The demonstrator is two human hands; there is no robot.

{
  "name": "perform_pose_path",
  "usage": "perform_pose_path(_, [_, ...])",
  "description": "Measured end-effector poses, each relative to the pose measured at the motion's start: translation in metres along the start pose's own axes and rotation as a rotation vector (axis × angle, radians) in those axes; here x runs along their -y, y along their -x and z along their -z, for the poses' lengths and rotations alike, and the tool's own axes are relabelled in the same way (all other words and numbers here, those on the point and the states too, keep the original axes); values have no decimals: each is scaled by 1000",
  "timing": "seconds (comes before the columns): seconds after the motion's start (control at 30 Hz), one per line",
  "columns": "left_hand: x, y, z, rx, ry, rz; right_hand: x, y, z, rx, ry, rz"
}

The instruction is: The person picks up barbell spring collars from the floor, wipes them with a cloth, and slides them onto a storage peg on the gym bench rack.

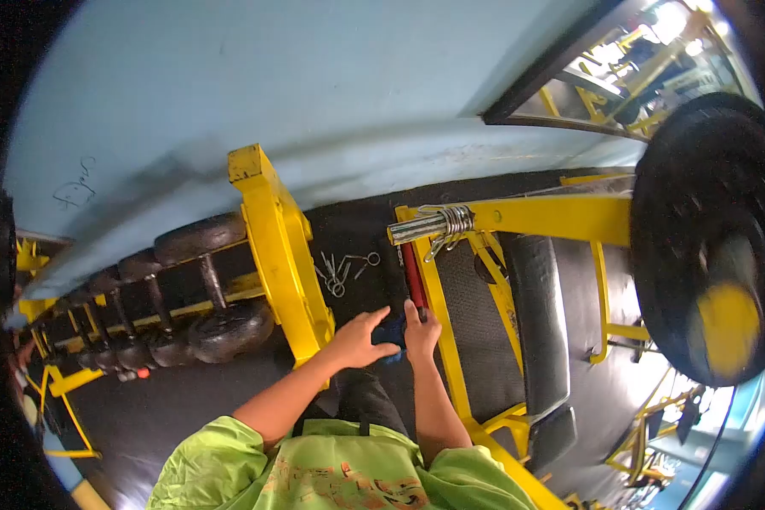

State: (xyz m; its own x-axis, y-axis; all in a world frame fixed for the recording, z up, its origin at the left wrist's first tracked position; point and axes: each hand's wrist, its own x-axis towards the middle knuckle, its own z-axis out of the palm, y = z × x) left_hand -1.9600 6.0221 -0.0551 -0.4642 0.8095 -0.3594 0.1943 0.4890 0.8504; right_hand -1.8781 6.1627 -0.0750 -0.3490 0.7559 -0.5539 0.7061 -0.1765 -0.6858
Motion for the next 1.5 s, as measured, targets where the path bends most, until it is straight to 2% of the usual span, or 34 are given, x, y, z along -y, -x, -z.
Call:
perform_pose_path(0.1, [-7, 33, -8, -15, 3, -108, 26, 70, -1, -129, -225, 6])
perform_pose_path(0.17, [-20, 55, -2, 2, 18, -142, 29, 101, 3, -129, -280, 12])
perform_pose_path(0.23, [-24, 74, 0, 24, 41, -173, 5, 112, 6, 116, -818, -22])
perform_pose_path(0.27, [-19, 79, -2, -26, 50, -217, -8, 117, 10, 262, -962, 64])
perform_pose_path(0.3, [-16, 84, -1, -77, 61, -261, -7, 133, 14, 239, -992, 75])
perform_pose_path(0.37, [-22, 97, 4, -2, 50, -270, -2, 169, 23, 283, -1044, 134])
perform_pose_path(0.4, [-21, 100, 2, 1, 45, -248, -17, 173, 23, 247, -978, 231])
perform_pose_path(0.43, [-30, 104, 3, 6, 38, -226, -28, 180, 24, 213, -1013, 229])
perform_pose_path(0.5, [-28, 106, -4, -59, 17, -252, -51, 191, 26, -75, -849, 215])
perform_pose_path(0.57, [-36, 110, -10, -37, 8, -232, -82, 195, 34, -130, -979, 131])
perform_pose_path(0.67, [-33, 112, -41, 64, -106, -165, -140, 188, 32, -150, -965, -49])
perform_pose_path(0.77, [7, 110, -97, 155, -191, -106, -199, 171, 16, -135, -942, -185])
perform_pose_path(0.83, [20, 103, -129, 242, -127, 63, -234, 148, 2, -138, -865, -278])
perform_pose_path(0.9, [62, 88, -166, 220, -194, 151, -284, 121, -24, -128, -766, -309])
perform_pose_path(0.97, [119, 70, -205, 128, -231, 284, -304, 91, -25, -27, -761, -421])
perform_pose_path(1.03, [174, 52, -242, 85, -84, 398, -335, 59, -41, 115, -834, -411])
perform_pose_path(1.1, [224, 32, -276, 60, 160, 474, -368, 28, -66, 105, -946, -459])
perform_pose_path(1.13, [233, 13, -283, 65, 359, 696, -388, 11, -80, 143, -946, -457])
perform_pose_path(1.17, [233, -9, -288, 57, 563, 914, -412, -7, -101, 106, -876, -591])
perform_pose_path(1.2, [235, -30, -294, -25, 626, 1079, -413, -22, -109, 12, -861, -587])
perform_pose_path(1.23, [258, -50, -300, 9, 465, 1009, -410, -36, -115, -85, -844, -576])
perform_pose_path(1.27, [285, -66, -305, 47, 303, 940, -418, -43, -128, -68, -848, -597])
perform_pose_path(1.3, [335, -76, -322, -115, 142, 730, -426, -50, -141, -122, -765, -584])
perform_pose_path(1.37, [372, -118, -318, -33, -394, 550, -432, -59, -155, -167, -685, -586])
perform_pose_path(1.4, [408, -136, -313, 46, -566, 549, -425, -54, -155, -143, -712, -579])
perform_pose_path(1.43, [406, -153, -306, 114, -793, 572, -424, -49, -160, -121, -739, -570])
perform_pose_path(1.5, [446, -182, -281, 265, -978, 634, -434, -35, -182, -130, -836, -609])
